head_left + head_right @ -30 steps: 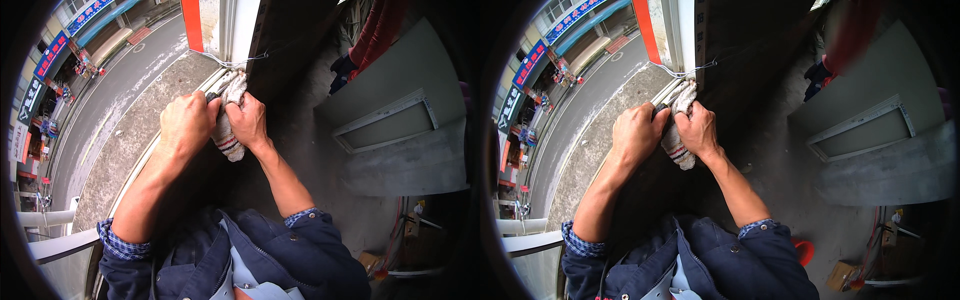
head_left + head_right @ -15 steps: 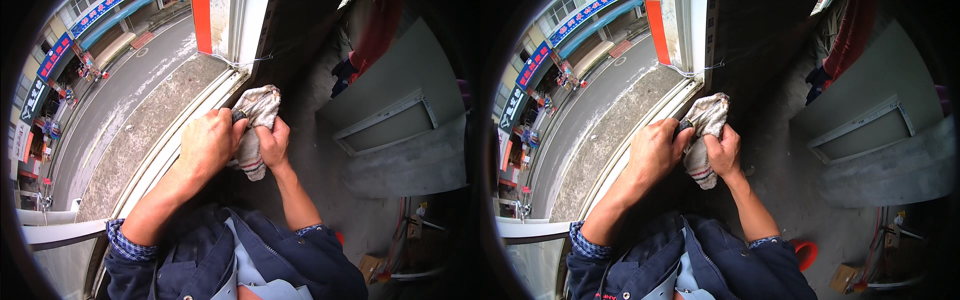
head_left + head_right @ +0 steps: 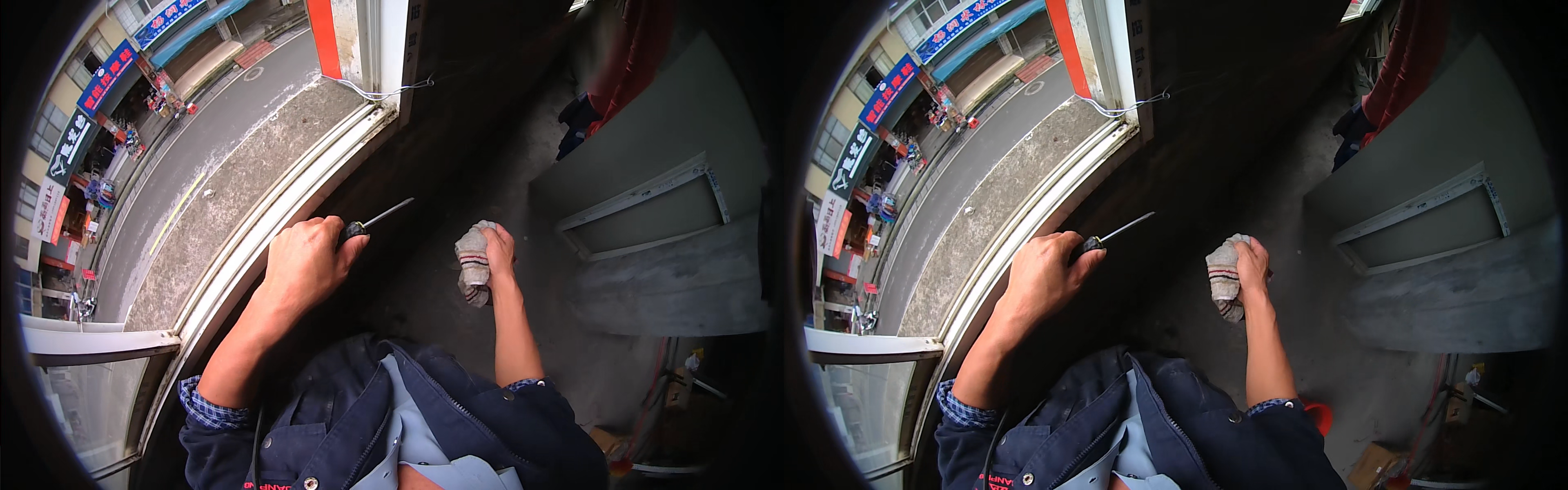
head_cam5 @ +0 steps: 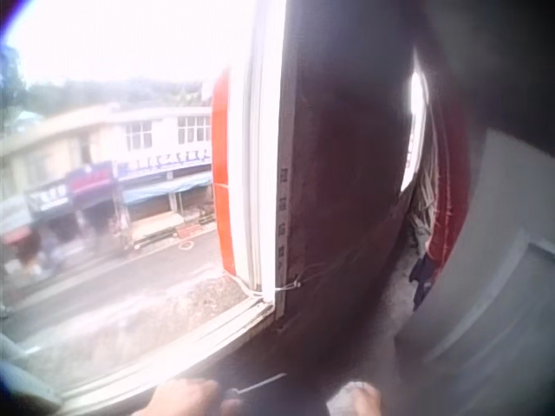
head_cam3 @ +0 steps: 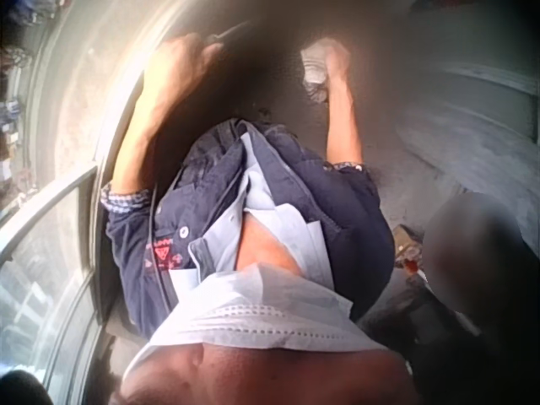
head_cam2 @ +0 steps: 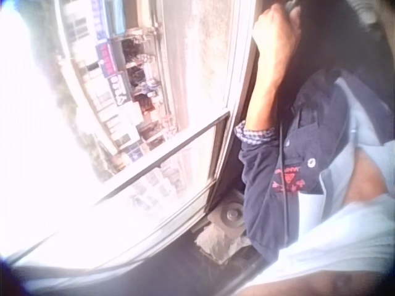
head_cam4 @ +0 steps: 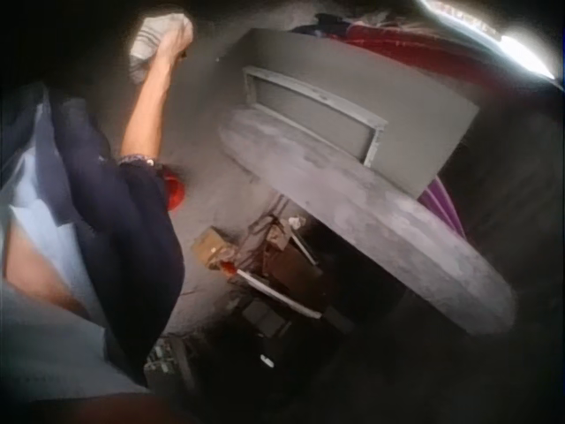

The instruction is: The person cleans the window frame and glass using a cloth and a screwdriver. They wipe the frame and glass repeatedly, then use the screwdriver to scrape or adjust parts of the frame. The person also picks up a circular object from the floor and continues cleaning.

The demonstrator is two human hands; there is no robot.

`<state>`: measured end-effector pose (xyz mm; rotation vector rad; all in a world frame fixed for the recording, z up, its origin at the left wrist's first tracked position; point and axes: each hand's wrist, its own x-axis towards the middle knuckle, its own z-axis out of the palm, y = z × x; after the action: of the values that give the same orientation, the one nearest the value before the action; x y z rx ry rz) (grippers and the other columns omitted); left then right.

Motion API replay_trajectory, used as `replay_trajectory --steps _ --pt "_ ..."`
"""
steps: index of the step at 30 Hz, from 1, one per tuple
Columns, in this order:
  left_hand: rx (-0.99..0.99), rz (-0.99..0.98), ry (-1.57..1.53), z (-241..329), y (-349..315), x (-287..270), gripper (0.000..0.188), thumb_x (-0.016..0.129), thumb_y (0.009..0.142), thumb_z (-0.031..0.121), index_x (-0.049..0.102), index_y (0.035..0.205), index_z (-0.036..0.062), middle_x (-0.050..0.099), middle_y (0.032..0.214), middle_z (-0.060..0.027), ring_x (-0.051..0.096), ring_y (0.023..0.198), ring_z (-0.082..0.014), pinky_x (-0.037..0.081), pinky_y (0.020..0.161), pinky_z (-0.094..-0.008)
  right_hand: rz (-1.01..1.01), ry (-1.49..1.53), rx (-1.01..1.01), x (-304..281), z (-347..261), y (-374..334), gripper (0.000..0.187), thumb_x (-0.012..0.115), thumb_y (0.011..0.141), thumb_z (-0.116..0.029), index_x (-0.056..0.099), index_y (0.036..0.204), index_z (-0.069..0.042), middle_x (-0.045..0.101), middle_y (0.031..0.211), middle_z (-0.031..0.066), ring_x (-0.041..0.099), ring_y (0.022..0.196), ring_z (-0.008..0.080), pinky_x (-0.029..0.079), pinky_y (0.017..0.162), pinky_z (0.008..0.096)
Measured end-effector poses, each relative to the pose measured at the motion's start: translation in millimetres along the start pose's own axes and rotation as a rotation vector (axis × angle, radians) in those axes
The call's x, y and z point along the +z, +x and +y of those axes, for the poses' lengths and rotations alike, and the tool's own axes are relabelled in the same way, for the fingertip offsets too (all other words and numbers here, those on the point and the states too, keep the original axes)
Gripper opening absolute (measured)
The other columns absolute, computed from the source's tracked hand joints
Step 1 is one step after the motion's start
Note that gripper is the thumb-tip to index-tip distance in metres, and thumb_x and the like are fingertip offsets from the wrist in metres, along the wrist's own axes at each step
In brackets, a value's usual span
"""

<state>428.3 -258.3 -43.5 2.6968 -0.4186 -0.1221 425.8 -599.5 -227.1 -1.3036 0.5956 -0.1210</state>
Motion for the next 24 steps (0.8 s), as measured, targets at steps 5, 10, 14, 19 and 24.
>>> replay_trajectory --steps 5,10,14,19,24 --pt "0.012 0.058 -0.028 5.0 3.8 -10.7 0.039 0.077 0.096 0.038 0.075 0.099 -0.0011 0.073 0.082 -0.0206 0.073 0.079 -0.0396 0.057 0.071 -0.0455 -0.064 -0.164 0.074 -26.6 39.3 27.6 0.025 0.055 0.096 -0.004 0.072 0.114 0.003 0.073 0.093 0.0086 0.071 0.082 0.0182 0.059 0.073 0.0345" --pt "-0.12 0.003 -0.251 7.2 -7.6 -11.0 0.041 0.079 0.096 0.035 0.076 0.108 -0.0043 0.075 0.084 -0.0203 0.074 0.075 -0.0305 0.057 0.069 -0.0399 -0.327 0.058 -0.134 35.4 -43.9 -26.1 0.026 0.058 0.101 -0.007 0.071 0.121 0.003 0.076 0.103 0.0062 0.07 0.087 0.0111 0.059 0.078 0.0285" --pt "-0.1 0.088 -0.376 8.2 -14.8 -16.2 0.04 0.077 0.095 0.037 0.077 0.106 -0.0015 0.074 0.079 -0.0209 0.074 0.072 -0.0341 0.056 0.069 -0.0432 -0.506 0.254 -0.187 63.3 -76.4 -40.9 0.027 0.059 0.104 -0.009 0.07 0.126 0.002 0.077 0.112 0.0079 0.071 0.097 0.0119 0.059 0.089 0.0279" --pt "-0.089 0.149 -0.384 -3.5 -31.5 -29.4 0.036 0.078 0.094 0.032 0.077 0.104 -0.0023 0.074 0.079 -0.0204 0.073 0.071 -0.0316 0.056 0.067 -0.0405 -0.687 0.351 -0.2 106.9 -104.5 -62.7 0.03 0.061 0.105 -0.012 0.069 0.132 0.001 0.076 0.113 0.008 0.072 0.097 0.0132 0.059 0.089 0.0294" --pt "-0.178 0.2 -0.366 -7.0 -50.2 -55.9 0.031 0.081 0.092 0.027 0.076 0.101 -0.0026 0.074 0.079 -0.0201 0.073 0.07 -0.03 0.055 0.066 -0.0389 -0.845 0.422 -0.164 145.8 -119.8 -73.8 0.032 0.061 0.105 -0.012 0.068 0.134 0.001 0.076 0.113 0.0087 0.073 0.096 0.0149 0.061 0.087 0.0316"
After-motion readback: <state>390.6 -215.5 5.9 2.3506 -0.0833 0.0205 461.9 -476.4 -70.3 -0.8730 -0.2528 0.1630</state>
